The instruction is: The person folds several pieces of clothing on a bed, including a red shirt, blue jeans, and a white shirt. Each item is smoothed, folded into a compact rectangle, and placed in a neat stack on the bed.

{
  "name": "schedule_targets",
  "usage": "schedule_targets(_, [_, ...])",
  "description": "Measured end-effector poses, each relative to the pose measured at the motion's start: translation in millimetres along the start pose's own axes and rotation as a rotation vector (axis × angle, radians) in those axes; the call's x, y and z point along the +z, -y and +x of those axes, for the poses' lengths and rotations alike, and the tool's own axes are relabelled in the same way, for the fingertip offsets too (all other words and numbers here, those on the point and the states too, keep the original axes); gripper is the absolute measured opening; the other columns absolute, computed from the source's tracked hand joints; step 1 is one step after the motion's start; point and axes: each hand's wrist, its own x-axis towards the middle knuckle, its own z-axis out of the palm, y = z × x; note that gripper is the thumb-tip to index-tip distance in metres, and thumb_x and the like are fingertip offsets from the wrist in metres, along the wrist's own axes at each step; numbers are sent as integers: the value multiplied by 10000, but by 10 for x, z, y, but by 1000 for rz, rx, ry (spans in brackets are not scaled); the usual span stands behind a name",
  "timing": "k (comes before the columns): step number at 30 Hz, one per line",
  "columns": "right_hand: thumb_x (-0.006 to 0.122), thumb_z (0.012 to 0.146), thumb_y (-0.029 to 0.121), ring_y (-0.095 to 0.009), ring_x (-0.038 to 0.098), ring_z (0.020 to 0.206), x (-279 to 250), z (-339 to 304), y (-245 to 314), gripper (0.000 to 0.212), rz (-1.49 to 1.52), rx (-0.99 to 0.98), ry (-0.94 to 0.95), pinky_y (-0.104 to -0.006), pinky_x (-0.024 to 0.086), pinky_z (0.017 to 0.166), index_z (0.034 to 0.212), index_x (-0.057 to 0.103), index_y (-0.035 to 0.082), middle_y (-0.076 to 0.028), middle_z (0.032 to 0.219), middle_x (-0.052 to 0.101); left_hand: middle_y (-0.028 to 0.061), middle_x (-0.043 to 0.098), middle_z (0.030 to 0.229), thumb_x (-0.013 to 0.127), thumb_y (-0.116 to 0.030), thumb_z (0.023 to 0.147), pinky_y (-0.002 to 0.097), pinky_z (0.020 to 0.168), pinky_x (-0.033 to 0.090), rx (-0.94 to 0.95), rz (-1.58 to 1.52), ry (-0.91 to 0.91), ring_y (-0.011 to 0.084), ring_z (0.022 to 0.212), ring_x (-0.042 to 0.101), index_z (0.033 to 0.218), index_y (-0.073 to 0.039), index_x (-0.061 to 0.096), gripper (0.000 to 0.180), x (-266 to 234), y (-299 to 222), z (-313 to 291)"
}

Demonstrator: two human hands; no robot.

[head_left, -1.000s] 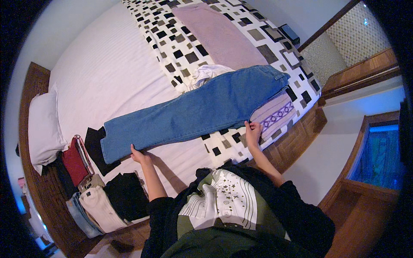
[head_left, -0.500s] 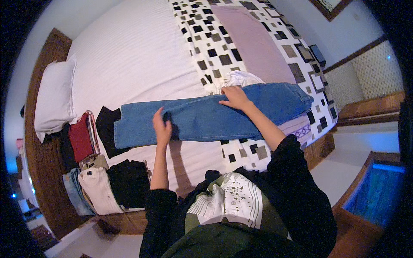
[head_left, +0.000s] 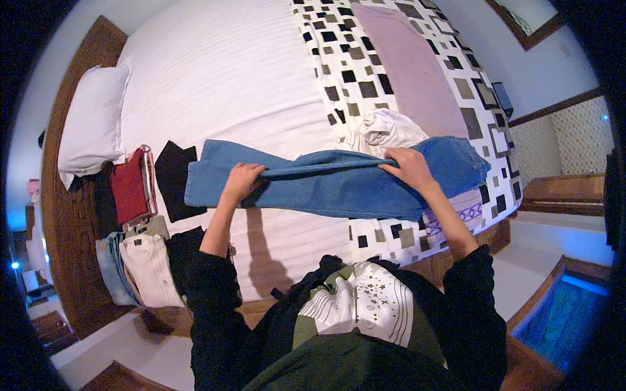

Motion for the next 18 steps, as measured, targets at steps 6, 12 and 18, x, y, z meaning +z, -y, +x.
schedule_targets(6, [670,639,270,-251,546,838,-391,-318,-547,243,-199,308,419,-346,435,662,733,576,68,-88,820,581,46,577,816,640,-97,567,365,786,356,-298,83,-185,224,825,542,844,-115,610,279,-539,585,-906])
schedule_targets(12, [678,602,204,-202,467,985,-727,-771,-699,313,-381,-43,207,-388,321,880,872,568,92,-52,969,541,67,551,799,595,-13,560,345,776,374,-462,-23,-567,231,818,527,786,-50,606,229,-656,328,-2217])
schedule_targets(18, [704,508,103,-222,478,912,-772,-1016,-887,412,-473,212,439,-374,312,769,893,558,108,-59,972,534,83,612,808,541,77,640,309,917,333,-892,-768,-579,150,858,551,764,36,591,139,-597,-25,-3371])
